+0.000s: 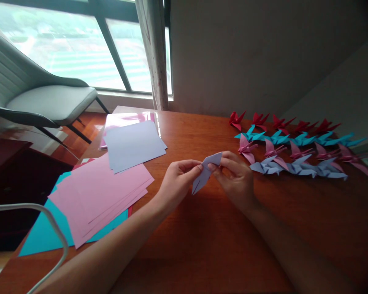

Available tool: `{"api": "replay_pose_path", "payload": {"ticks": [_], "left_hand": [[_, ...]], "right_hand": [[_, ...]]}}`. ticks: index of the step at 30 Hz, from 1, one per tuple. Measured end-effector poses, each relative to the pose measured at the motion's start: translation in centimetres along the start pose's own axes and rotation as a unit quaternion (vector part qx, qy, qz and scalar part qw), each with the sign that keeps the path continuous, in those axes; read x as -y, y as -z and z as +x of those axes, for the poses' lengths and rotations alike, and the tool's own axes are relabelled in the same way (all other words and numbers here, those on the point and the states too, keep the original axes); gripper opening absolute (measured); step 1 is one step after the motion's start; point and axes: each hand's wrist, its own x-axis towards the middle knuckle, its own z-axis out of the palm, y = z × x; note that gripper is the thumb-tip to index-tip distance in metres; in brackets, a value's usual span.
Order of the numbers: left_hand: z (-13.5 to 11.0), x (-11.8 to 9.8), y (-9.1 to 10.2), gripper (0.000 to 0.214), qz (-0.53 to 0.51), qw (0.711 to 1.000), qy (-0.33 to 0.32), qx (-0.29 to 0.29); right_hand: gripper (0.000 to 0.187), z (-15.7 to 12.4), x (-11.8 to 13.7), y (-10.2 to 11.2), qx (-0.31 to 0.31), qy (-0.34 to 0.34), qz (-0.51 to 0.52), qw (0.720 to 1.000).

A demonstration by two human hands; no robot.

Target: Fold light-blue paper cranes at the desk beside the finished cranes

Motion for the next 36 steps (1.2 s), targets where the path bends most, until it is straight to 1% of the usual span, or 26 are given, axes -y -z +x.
{"api": "replay_pose_path", "payload": {"ticks": [5,8,11,14,16,17,19,20,22,24,26,28,36], "left_hand": [[0.0,-0.1,-0.2,0.024,-0.017,1.000,-0.001,0.005],[-0.1,-0.2,-0.3,0.023,-0.026,1.000,0.006,-0.001],[-0.2,-0.2,-0.2,0.020,-0.047,0.998,0.029,-0.004],[-0.3,-0.2,-0.2,0.018,-0.095,0.994,0.051,-0.003],[-0.3,-0.2,-0.2,0.020,-0.117,0.992,0.056,0.004],[-0.3,-0.3,-0.2,0.021,-0.121,0.991,0.055,0.008],[-0.3,-0.3,-0.2,0.025,-0.120,0.991,0.049,0.007],[-0.3,-0.2,-0.2,0.026,-0.120,0.992,0.047,0.001],[-0.2,-0.2,-0.2,0.029,-0.121,0.991,0.048,-0.015],[-0.1,0.0,-0.3,0.031,-0.119,0.991,0.048,-0.027],[-0.1,0.1,-0.3,0.030,-0.116,0.992,0.043,-0.028],[-0.1,0.1,-0.3,0.029,-0.111,0.993,0.038,-0.025],[-0.2,0.3,-0.6,0.030,-0.075,0.997,-0.001,-0.035]], "right_hand": [[0.013,-0.3,-0.1,-0.1,-0.017,0.040,-0.027,0.999],[0.018,-0.4,-0.3,-0.1,-0.013,0.063,-0.039,0.997],[0.029,-0.5,-0.4,0.1,0.009,0.130,-0.069,0.989],[0.040,-0.5,-0.5,0.3,0.040,0.211,-0.111,0.970],[0.043,-0.5,-0.5,0.4,0.048,0.236,-0.125,0.962],[0.043,-0.4,-0.5,0.4,0.045,0.235,-0.123,0.963],[0.041,-0.4,-0.3,0.2,0.030,0.198,-0.102,0.974],[0.039,-0.3,-0.3,0.1,0.018,0.160,-0.083,0.983],[0.029,-0.3,-0.2,-0.2,-0.003,0.059,-0.029,0.998],[0.015,-0.3,-0.1,-0.4,-0.006,-0.043,0.039,0.998],[0.006,-0.3,-0.2,-0.6,0.002,-0.115,0.103,0.988],[0.006,-0.4,-0.3,-0.8,0.002,-0.151,0.151,0.977],[0.012,-0.5,-1.0,-1.3,-0.028,-0.216,0.249,0.944]]}}
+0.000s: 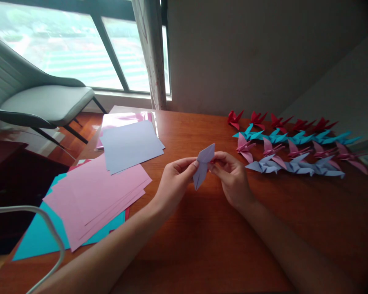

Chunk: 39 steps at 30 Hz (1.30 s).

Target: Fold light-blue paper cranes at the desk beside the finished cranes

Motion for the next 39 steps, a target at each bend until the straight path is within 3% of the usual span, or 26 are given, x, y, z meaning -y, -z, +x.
{"api": "replay_pose_path", "payload": {"ticks": [6,9,15,21,25,27,31,34,39], "left_hand": [[-0.2,0.1,-0.1,0.028,0.020,1.000,-0.012,0.005],[-0.2,0.2,-0.2,0.027,0.021,1.000,-0.015,0.000],[-0.2,0.2,-0.1,0.029,-0.032,0.999,0.014,0.008],[-0.6,-0.3,-0.3,0.036,-0.064,0.997,0.021,0.031],[-0.7,0.3,-0.6,0.028,-0.068,0.998,0.006,0.016],[-0.5,0.7,-0.6,0.027,-0.081,0.997,0.012,0.008],[0.1,0.8,-0.1,0.022,-0.076,0.997,0.004,-0.030],[0.4,0.4,0.2,0.021,-0.068,0.996,-0.019,-0.058],[0.6,0.1,0.5,0.021,-0.052,0.993,-0.054,-0.087]], "right_hand": [[0.009,0.0,0.1,-0.2,-0.020,-0.045,0.075,0.996],[0.007,0.1,0.2,-0.1,-0.023,-0.031,0.075,0.996],[0.014,0.1,0.4,0.3,-0.013,0.094,-0.071,0.993],[0.021,-0.4,1.1,0.3,-0.021,0.217,-0.246,0.945],[0.023,-0.7,1.0,0.1,-0.022,0.245,-0.287,0.926],[0.021,-0.5,0.7,0.1,-0.011,0.226,-0.290,0.930],[0.016,0.3,0.8,0.7,0.013,0.126,-0.297,0.947],[0.011,0.7,1.7,1.2,0.091,0.079,-0.344,0.931],[0.019,0.1,2.4,1.2,0.238,0.033,-0.384,0.892]]}}
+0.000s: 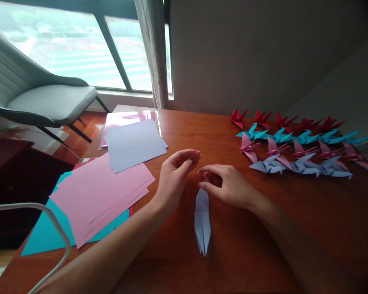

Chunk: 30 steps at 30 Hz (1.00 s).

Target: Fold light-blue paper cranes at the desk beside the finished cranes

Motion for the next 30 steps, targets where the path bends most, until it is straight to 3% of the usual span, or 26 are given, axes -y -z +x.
{"api": "replay_pose_path", "payload": {"ticks": [3,6,11,14,19,23,25,27,30], "left_hand": [[0.0,0.0,0.0,0.022,0.003,1.000,0.001,-0.005],[0.0,0.1,0.0,0.022,0.002,1.000,0.006,-0.006],[0.1,0.1,0.0,0.022,0.017,1.000,0.023,0.013],[0.2,-0.2,0.1,0.024,0.102,0.994,0.010,0.047],[0.2,-0.5,0.4,0.034,0.342,0.931,-0.076,0.102],[0.0,-0.5,0.7,0.021,0.465,0.867,-0.117,0.136],[0.0,-0.6,0.7,0.023,0.491,0.849,-0.115,0.160],[0.0,-0.6,0.7,0.027,0.485,0.852,-0.099,0.172],[0.0,-0.6,0.5,0.028,0.394,0.898,-0.058,0.187]], "right_hand": [[0.015,-0.1,0.1,-0.4,0.035,0.027,0.012,0.999],[0.018,-0.1,0.1,-0.4,0.028,0.033,0.052,0.998],[0.016,0.1,0.1,0.0,-0.046,0.027,0.069,0.996],[0.011,0.3,-0.1,0.2,-0.139,0.017,0.062,0.988],[0.008,0.4,-0.7,0.3,-0.303,0.027,0.038,0.952],[0.007,0.2,-0.9,0.1,-0.370,0.040,0.027,0.928],[0.008,0.2,-0.9,-0.1,-0.393,0.062,0.054,0.916],[0.014,0.1,-0.8,-0.3,-0.398,0.082,0.096,0.909],[0.028,-0.1,-0.5,-0.5,-0.350,0.125,0.144,0.917]]}}
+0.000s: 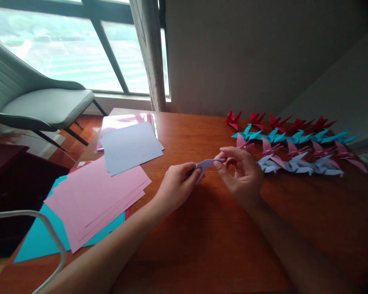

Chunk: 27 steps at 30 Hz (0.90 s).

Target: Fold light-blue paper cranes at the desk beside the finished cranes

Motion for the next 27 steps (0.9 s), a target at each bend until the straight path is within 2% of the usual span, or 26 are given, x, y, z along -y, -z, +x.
{"api": "replay_pose_path", "payload": {"ticks": [4,9,12,18,20,22,25,27], "left_hand": [[0.14,-0.16,-0.34,0.026,-0.213,0.977,0.032,0.006],[-0.01,-0.08,-0.54,0.031,-0.356,0.931,0.080,0.004],[-0.14,-0.10,-0.53,0.035,-0.400,0.912,0.090,-0.008],[-0.14,-0.44,-0.51,0.030,-0.393,0.918,0.055,-0.007],[-0.11,-0.53,-0.52,0.028,-0.386,0.921,0.042,-0.023],[-0.13,-0.63,-0.56,0.029,-0.366,0.929,0.033,-0.034],[-0.25,-0.78,-0.73,0.030,-0.328,0.944,0.015,-0.028],[-0.34,-0.85,-0.89,0.031,-0.301,0.953,0.005,-0.026]], "right_hand": [[0.024,-0.13,0.53,-0.07,0.083,0.053,0.012,0.995],[0.024,-0.25,0.62,-0.24,0.101,0.144,-0.068,0.982],[0.028,-0.47,0.26,-0.37,0.113,0.175,-0.103,0.973],[0.040,-0.84,0.38,-0.51,0.126,0.191,-0.084,0.970],[0.043,-0.87,0.70,-0.49,0.120,0.170,-0.065,0.976],[0.039,-0.81,0.89,-0.45,0.087,0.115,-0.055,0.988],[0.027,-0.50,0.73,-0.40,0.036,-0.023,-0.030,0.999],[0.020,-0.23,0.45,-0.43,0.058,-0.104,0.011,0.993]]}}
